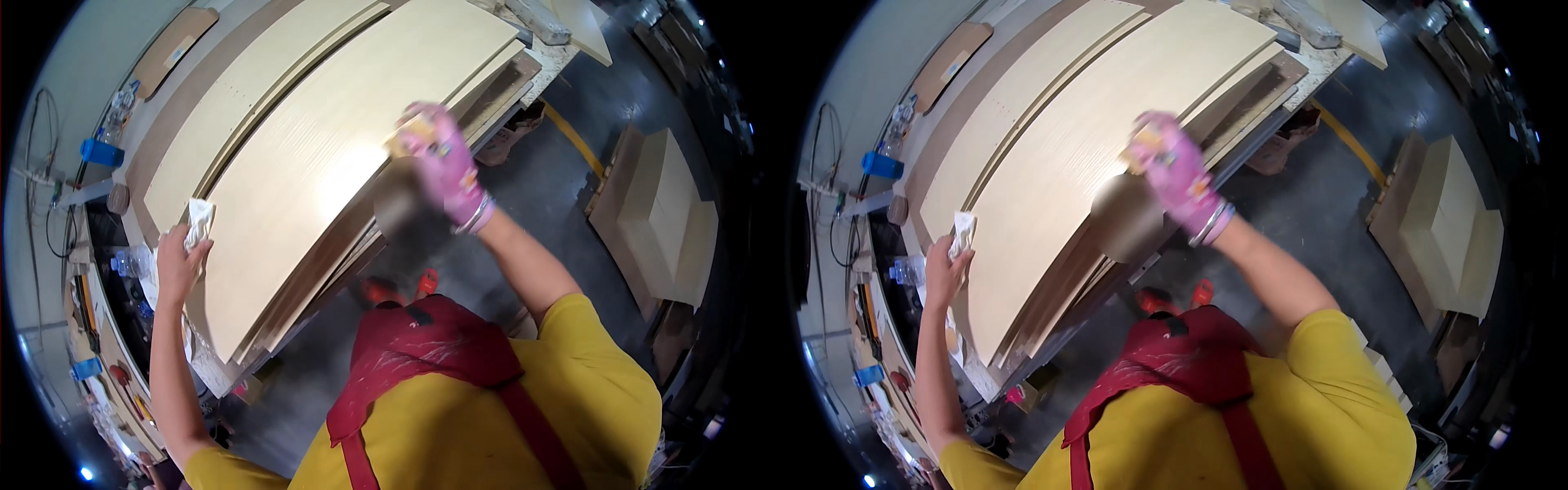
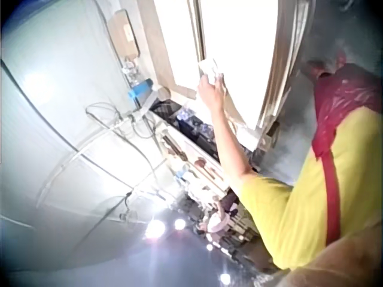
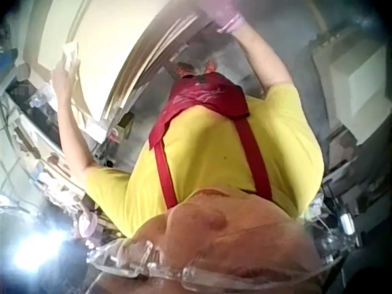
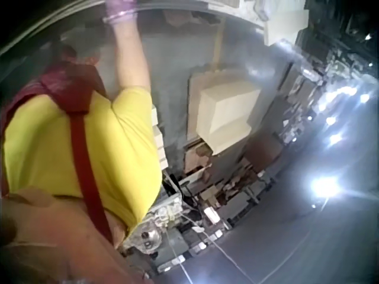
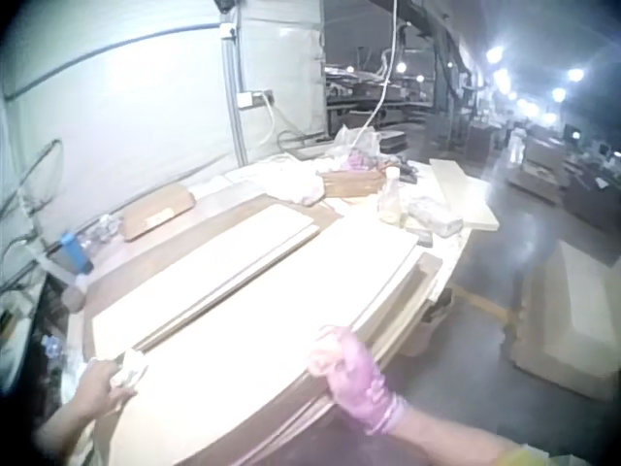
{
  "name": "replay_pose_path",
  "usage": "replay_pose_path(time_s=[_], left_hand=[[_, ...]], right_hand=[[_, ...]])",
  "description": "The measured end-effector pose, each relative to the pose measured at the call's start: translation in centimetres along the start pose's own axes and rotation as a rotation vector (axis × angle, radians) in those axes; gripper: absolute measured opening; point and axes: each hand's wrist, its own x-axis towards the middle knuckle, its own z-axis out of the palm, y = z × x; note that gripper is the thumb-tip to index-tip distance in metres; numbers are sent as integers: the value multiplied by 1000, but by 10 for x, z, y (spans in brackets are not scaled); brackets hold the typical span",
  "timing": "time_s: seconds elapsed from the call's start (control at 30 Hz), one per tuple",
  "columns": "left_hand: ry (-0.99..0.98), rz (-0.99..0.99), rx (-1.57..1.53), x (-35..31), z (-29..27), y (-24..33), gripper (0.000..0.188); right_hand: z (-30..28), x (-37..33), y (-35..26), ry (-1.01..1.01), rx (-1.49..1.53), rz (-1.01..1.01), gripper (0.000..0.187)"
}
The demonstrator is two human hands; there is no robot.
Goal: The person applies a finish to several light-colored wooden panels using a sponge and wipes the surface with a white cloth. The person repeatedly dips the sponge into a container and spreads the finish across the panels, then wipes them down.
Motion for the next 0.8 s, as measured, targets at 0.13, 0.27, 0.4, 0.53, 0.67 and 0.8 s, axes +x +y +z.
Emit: replay_pose_path(time_s=[0.13, 0.27, 0.4, 0.53, 0.67, 0.8], left_hand=[[15, 11, -25, 2, -1, 0, 38], [40, 52, -22, 2, 10, -16, 43], [-3, 35, 38, -1, 0, -13, 45], [-138, -24, 34, 3, -5, -13, 52], [-159, -5, 61, 7, -8, -7, 57], [-155, -11, 68, 4, -7, -10, 57]], right_hand=[[-8, 12, 26, 26, -276, -58, 27], [43, -27, -1, -86, -344, -206, 22], [111, -85, -36, -243, -262, -331, 39], [161, -126, -68, -394, -270, -388, 53], [202, -165, -97, -523, -191, -316, 51], [256, -195, -135, -604, -213, -343, 31]])
